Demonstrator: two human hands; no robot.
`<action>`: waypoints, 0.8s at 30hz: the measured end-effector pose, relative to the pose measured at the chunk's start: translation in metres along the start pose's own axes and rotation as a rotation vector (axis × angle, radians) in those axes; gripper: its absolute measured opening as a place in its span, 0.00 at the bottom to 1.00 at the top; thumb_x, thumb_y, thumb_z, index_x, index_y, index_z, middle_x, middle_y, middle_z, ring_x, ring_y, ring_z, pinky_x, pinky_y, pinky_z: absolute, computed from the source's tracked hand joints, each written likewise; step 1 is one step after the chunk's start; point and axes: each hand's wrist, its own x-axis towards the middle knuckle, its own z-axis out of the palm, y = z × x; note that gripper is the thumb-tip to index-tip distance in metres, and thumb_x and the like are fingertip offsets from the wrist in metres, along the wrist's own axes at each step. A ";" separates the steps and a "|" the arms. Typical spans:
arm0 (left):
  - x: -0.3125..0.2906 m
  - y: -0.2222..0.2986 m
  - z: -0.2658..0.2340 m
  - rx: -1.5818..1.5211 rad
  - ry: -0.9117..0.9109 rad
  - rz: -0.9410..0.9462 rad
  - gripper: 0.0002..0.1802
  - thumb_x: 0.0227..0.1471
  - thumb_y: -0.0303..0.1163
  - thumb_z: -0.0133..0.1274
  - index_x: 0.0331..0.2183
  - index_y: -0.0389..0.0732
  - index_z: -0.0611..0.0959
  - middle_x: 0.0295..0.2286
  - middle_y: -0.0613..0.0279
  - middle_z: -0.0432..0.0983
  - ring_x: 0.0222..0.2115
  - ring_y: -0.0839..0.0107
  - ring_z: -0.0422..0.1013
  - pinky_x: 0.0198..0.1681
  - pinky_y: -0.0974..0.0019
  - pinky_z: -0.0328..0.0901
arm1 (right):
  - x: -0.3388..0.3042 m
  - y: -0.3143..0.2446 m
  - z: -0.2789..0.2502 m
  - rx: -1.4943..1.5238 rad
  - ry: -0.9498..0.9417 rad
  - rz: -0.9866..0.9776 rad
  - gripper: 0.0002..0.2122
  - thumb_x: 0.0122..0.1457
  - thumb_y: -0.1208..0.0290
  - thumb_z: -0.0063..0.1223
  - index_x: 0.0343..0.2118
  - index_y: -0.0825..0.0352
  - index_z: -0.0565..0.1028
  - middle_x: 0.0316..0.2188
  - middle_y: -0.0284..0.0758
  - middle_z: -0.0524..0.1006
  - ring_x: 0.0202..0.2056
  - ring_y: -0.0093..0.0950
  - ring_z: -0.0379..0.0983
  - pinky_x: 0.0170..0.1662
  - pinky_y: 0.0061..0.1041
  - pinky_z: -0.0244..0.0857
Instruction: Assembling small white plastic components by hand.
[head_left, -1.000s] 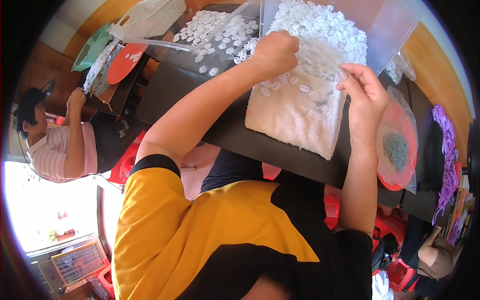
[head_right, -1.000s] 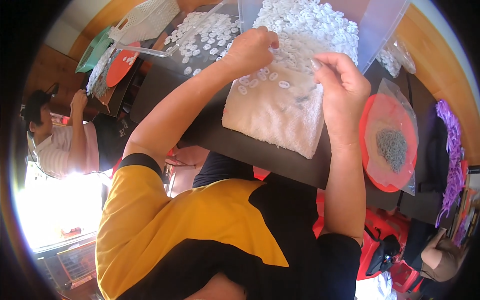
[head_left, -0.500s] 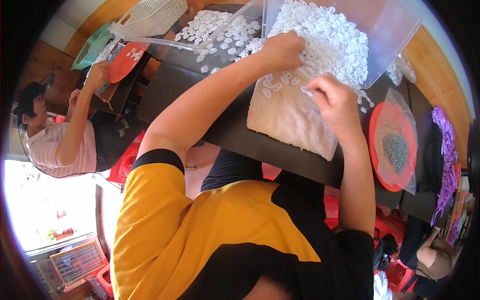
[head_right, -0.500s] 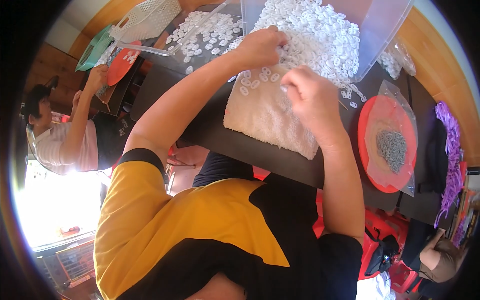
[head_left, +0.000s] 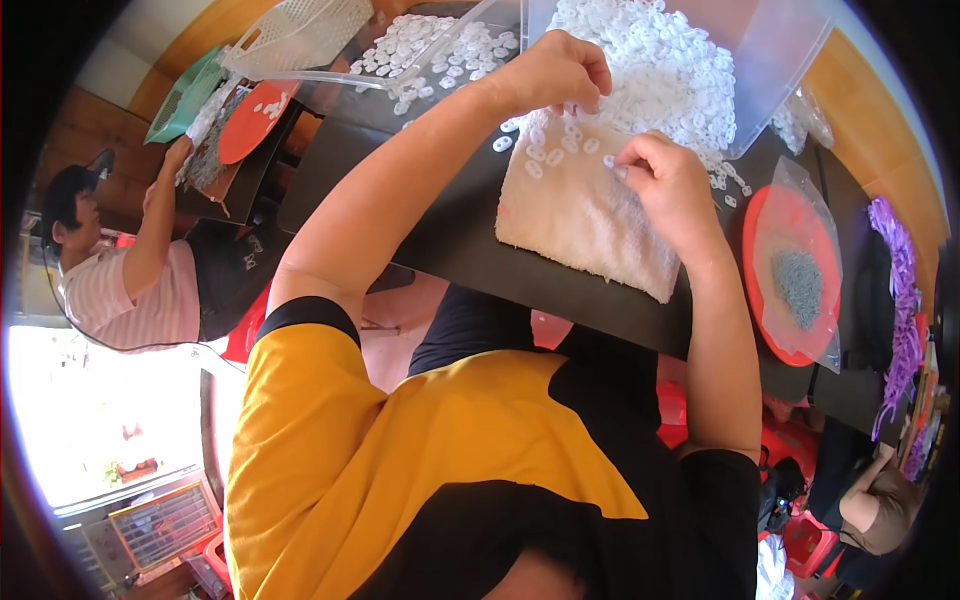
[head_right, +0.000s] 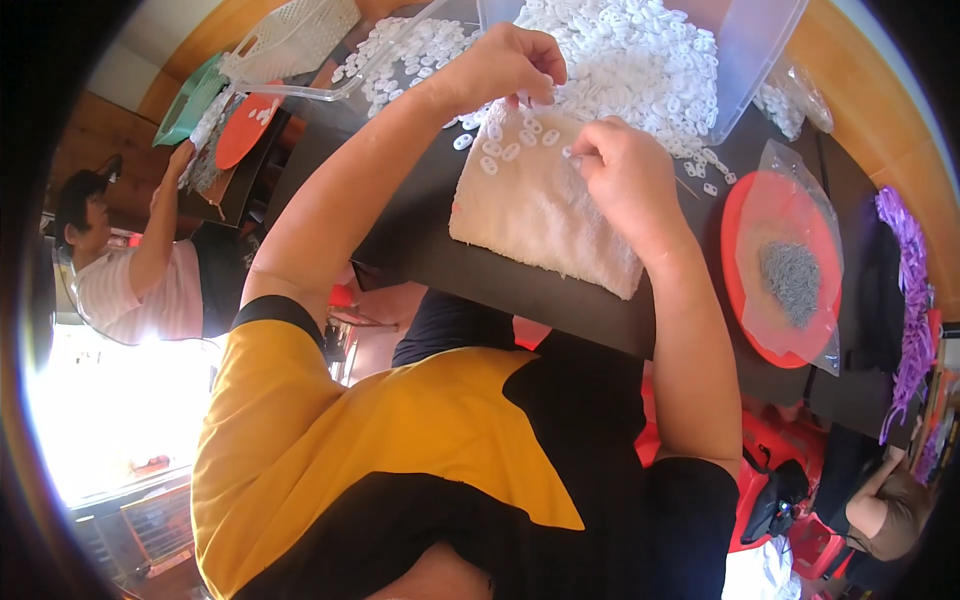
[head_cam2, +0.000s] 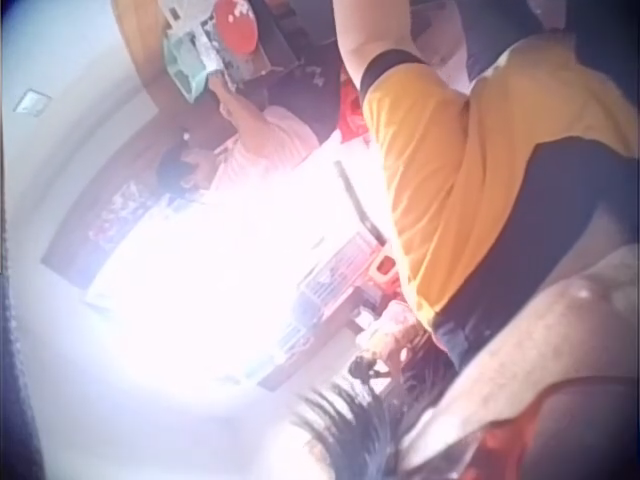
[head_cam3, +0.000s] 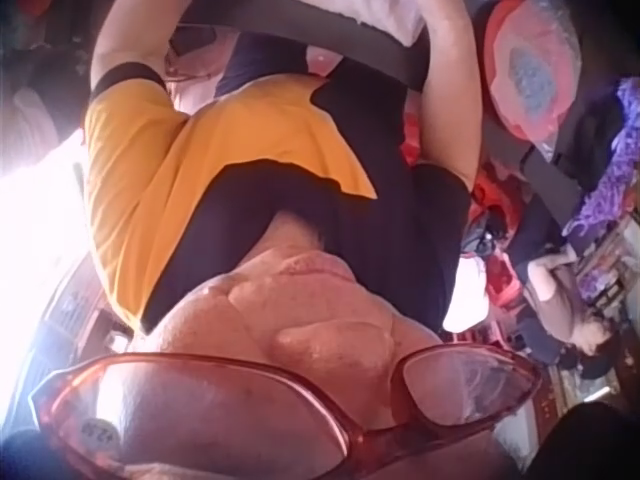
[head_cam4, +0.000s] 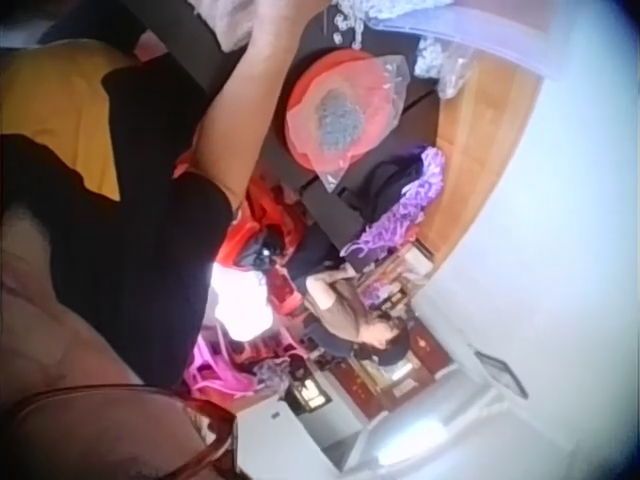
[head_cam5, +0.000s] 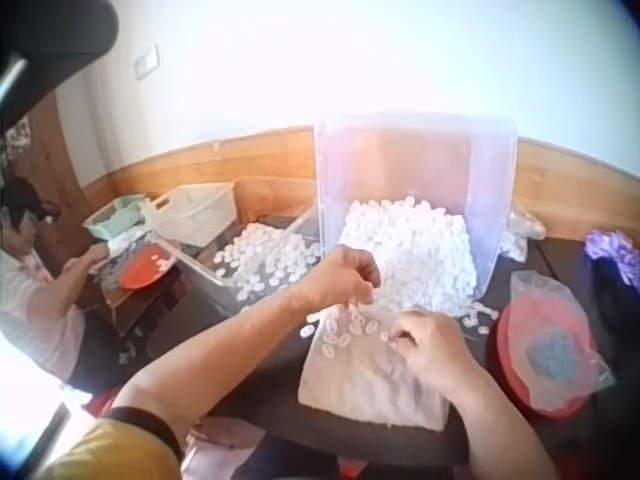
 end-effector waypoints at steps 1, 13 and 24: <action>-0.003 -0.004 0.000 0.002 -0.001 -0.008 0.09 0.36 0.25 0.57 0.27 0.36 0.83 0.23 0.65 0.77 0.25 0.77 0.71 0.27 0.70 0.67 | 0.000 0.000 0.000 -0.015 0.007 -0.011 0.02 0.50 0.76 0.54 0.27 0.67 0.76 0.28 0.38 0.76 0.30 0.39 0.74 0.34 0.34 0.66; -0.052 -0.012 -0.003 0.069 0.017 0.113 0.08 0.45 0.26 0.57 0.32 0.39 0.84 0.26 0.67 0.77 0.28 0.78 0.71 0.35 0.72 0.66 | -0.001 -0.010 -0.009 0.177 0.049 0.102 0.04 0.52 0.79 0.52 0.30 0.69 0.75 0.22 0.32 0.75 0.25 0.22 0.69 0.30 0.22 0.62; -0.040 -0.026 0.026 0.790 0.239 0.580 0.07 0.41 0.28 0.59 0.28 0.43 0.81 0.30 0.61 0.71 0.37 0.61 0.70 0.37 0.60 0.68 | 0.001 -0.005 -0.008 0.161 0.082 0.088 0.04 0.51 0.76 0.54 0.31 0.68 0.76 0.20 0.37 0.76 0.21 0.25 0.70 0.28 0.25 0.64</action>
